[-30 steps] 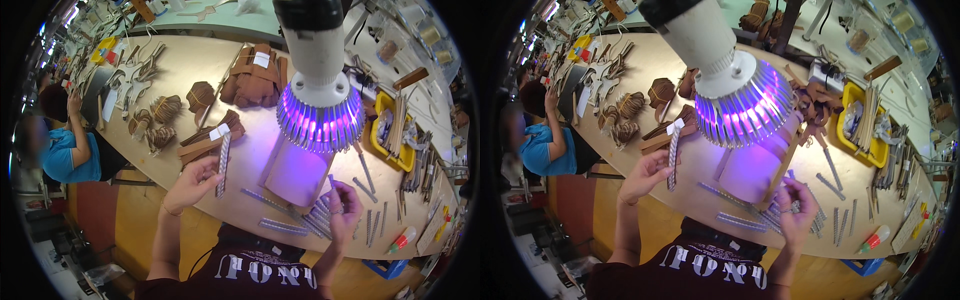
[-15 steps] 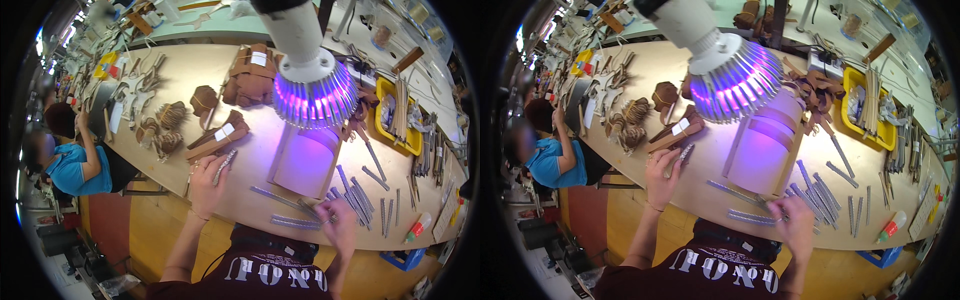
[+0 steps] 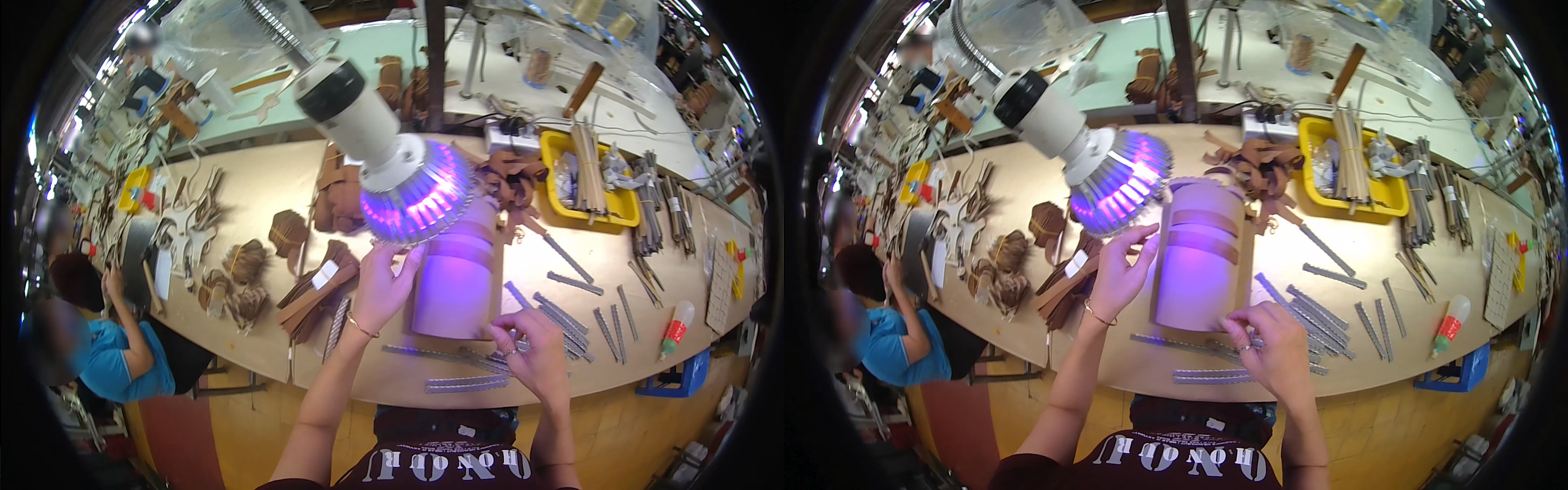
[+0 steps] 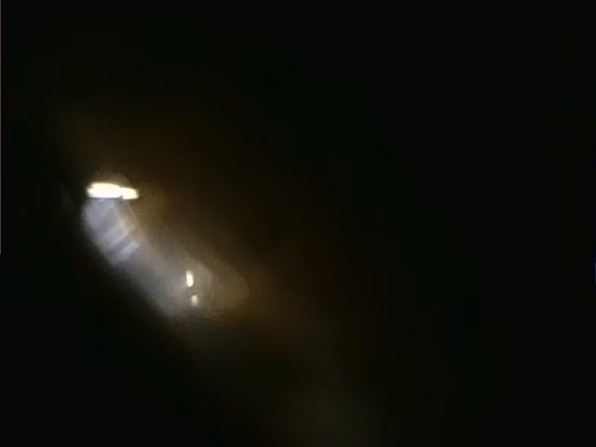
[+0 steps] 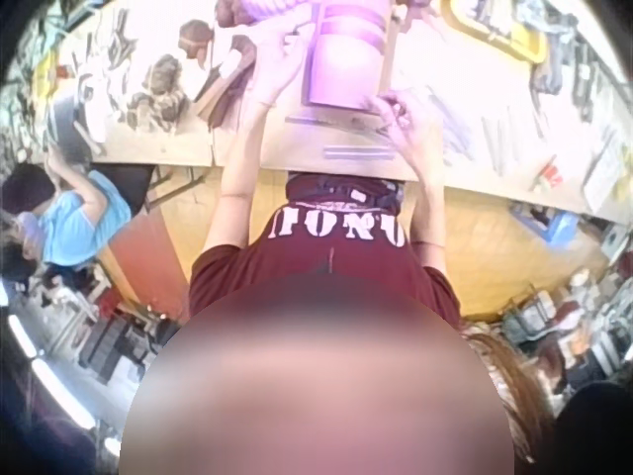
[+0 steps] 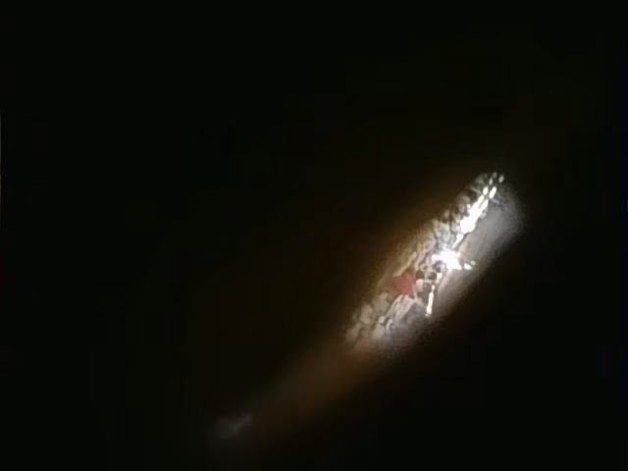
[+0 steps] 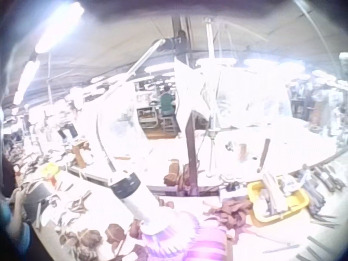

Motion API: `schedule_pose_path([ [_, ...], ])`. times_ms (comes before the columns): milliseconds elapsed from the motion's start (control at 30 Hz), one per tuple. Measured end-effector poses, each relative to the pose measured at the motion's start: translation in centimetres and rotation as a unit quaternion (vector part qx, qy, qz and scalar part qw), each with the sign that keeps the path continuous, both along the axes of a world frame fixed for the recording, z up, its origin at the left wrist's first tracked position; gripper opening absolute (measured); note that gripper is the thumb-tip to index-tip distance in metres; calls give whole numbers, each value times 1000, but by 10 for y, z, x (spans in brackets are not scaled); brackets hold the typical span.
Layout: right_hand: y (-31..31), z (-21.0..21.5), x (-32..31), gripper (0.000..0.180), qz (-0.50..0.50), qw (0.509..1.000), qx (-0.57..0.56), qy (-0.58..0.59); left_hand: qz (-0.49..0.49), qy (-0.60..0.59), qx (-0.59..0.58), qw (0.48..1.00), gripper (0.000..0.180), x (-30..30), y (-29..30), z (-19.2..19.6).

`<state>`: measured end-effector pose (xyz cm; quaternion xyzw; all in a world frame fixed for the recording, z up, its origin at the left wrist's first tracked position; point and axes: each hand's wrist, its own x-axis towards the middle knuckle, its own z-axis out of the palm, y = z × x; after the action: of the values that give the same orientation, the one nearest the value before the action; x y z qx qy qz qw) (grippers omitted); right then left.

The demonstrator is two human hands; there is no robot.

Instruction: The person applies glue to short silver braided cords and attaches them to a cardboard form under a UV lamp. They then handle brown leather strips, placing them on the form. The process involves repeated gluing and positioning of cords.

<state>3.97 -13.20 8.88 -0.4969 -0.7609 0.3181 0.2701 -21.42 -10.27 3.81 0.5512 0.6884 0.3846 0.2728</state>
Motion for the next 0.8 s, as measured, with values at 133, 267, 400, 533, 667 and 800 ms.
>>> schedule_pose_path([
  [133, 9, -8, 15, 16, -83, 996, -34, 2, 43, -177, 1, 983, 22, 20, 9, -9],
  [267, 6, -23, 18, 17, -21, 997, -64, -28, 67, -270, 69, 958, 13, 25, 7, -12],
  [400, -14, -32, 10, 16, 87, 993, -53, -66, 52, -281, 14, 958, 16, 14, 4, -14],
  [533, -28, -36, 3, 15, 123, 989, -49, -70, 22, -353, 16, 935, 17, 8, 2, -14],
  [667, -45, -52, -22, 22, 186, 969, 12, -159, 9, -393, -9, 919, 14, 5, 3, -12],
  [800, -54, -77, -55, 28, 154, 964, 86, -197, -1, -404, -11, 915, 17, 4, 3, -12],
])
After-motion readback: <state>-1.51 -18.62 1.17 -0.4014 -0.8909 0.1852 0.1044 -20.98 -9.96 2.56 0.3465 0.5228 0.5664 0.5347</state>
